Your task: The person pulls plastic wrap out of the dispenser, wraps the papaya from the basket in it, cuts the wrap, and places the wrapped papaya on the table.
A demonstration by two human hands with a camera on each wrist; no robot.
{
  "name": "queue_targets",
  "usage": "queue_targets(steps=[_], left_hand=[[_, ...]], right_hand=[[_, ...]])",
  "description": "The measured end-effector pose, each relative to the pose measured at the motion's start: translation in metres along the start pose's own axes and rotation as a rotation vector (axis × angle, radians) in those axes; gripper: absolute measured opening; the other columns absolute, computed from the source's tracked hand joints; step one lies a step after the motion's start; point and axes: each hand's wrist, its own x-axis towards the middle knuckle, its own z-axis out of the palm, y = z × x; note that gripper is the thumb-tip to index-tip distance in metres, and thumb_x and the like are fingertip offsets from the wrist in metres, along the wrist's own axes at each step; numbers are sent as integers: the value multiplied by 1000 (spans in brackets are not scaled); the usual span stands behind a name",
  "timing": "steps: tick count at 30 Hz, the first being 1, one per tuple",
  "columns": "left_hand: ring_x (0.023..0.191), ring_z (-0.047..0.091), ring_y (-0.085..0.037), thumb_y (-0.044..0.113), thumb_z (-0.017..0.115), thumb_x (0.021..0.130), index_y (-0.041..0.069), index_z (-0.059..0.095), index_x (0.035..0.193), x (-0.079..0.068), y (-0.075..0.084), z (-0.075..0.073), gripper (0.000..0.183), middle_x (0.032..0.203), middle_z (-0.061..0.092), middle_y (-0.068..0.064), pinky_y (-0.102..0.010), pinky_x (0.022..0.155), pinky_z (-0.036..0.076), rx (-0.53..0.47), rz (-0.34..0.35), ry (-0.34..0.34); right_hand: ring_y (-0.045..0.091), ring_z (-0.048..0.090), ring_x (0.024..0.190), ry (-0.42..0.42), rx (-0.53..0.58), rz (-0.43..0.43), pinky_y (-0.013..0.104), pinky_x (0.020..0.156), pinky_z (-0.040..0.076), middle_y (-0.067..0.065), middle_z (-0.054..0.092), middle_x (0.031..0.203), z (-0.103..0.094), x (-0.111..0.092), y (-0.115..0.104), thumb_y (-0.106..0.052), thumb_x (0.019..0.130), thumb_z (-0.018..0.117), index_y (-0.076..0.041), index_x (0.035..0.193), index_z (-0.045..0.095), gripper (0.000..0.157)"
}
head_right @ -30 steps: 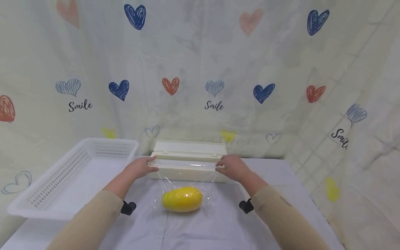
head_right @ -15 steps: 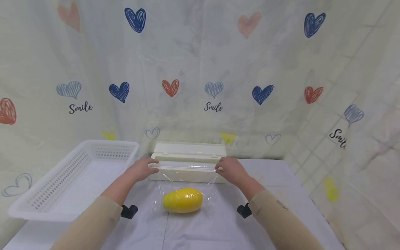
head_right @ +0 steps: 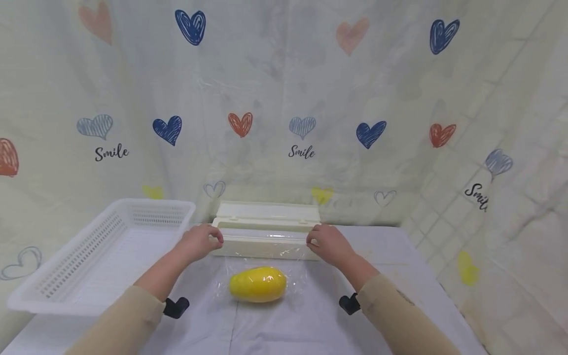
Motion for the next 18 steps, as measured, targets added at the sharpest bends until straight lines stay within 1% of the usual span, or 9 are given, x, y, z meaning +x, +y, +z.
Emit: queue_targets(steps=[4, 9, 10, 12, 15, 17, 18], left_hand=[[91, 57, -26, 21, 74, 88, 24, 68, 83, -4, 2, -5, 8, 97, 67, 1, -50, 89, 39, 5, 24, -21], [76, 55, -16, 17, 73, 89, 22, 66, 84, -11, 2, -8, 10, 83, 63, 9, -51, 90, 37, -6, 83, -46], [75, 54, -15, 16, 72, 90, 22, 66, 85, -13, 2, -9, 10, 82, 62, 10, -50, 90, 37, -11, 91, -51], [74, 53, -15, 15, 72, 90, 21, 66, 86, -18, 3, -10, 9, 81, 61, 9, -46, 85, 41, -27, 95, -63], [75, 53, -15, 14, 71, 90, 17, 68, 90, -26, 4, -12, 5, 82, 61, 8, -38, 75, 45, -51, 103, -75], [76, 54, -16, 14, 71, 91, 17, 68, 91, -33, 6, -14, 4, 83, 62, 8, -35, 70, 47, -66, 105, -82], [78, 54, -16, 14, 71, 91, 17, 68, 91, -35, 6, -14, 4, 84, 62, 8, -34, 70, 48, -66, 110, -81]], right_hand=[[19, 58, 84, 33, -12, -35, 41, 80, 51, -6, 62, 87, -4, -3, -2, -15, 86, 78, -17, 86, 75, 4], [16, 58, 83, 29, -2, -71, 38, 79, 52, -6, 63, 87, -11, -8, -9, -14, 85, 78, -16, 87, 75, 4], [16, 58, 82, 28, -1, -81, 37, 77, 52, -7, 63, 86, -13, -9, -11, -13, 85, 78, -16, 86, 75, 5], [15, 58, 81, 27, -2, -102, 36, 75, 52, -8, 63, 86, -17, -13, -14, -13, 85, 79, -17, 86, 74, 6], [15, 57, 82, 28, -7, -125, 36, 75, 52, -8, 63, 86, -22, -20, -19, -13, 84, 80, -18, 85, 73, 8], [14, 57, 82, 28, -16, -131, 36, 76, 52, -9, 63, 86, -26, -24, -21, -14, 83, 80, -19, 85, 73, 9], [14, 57, 83, 24, -21, -129, 36, 76, 52, -9, 62, 86, -27, -26, -23, -14, 83, 80, -19, 85, 72, 9]])
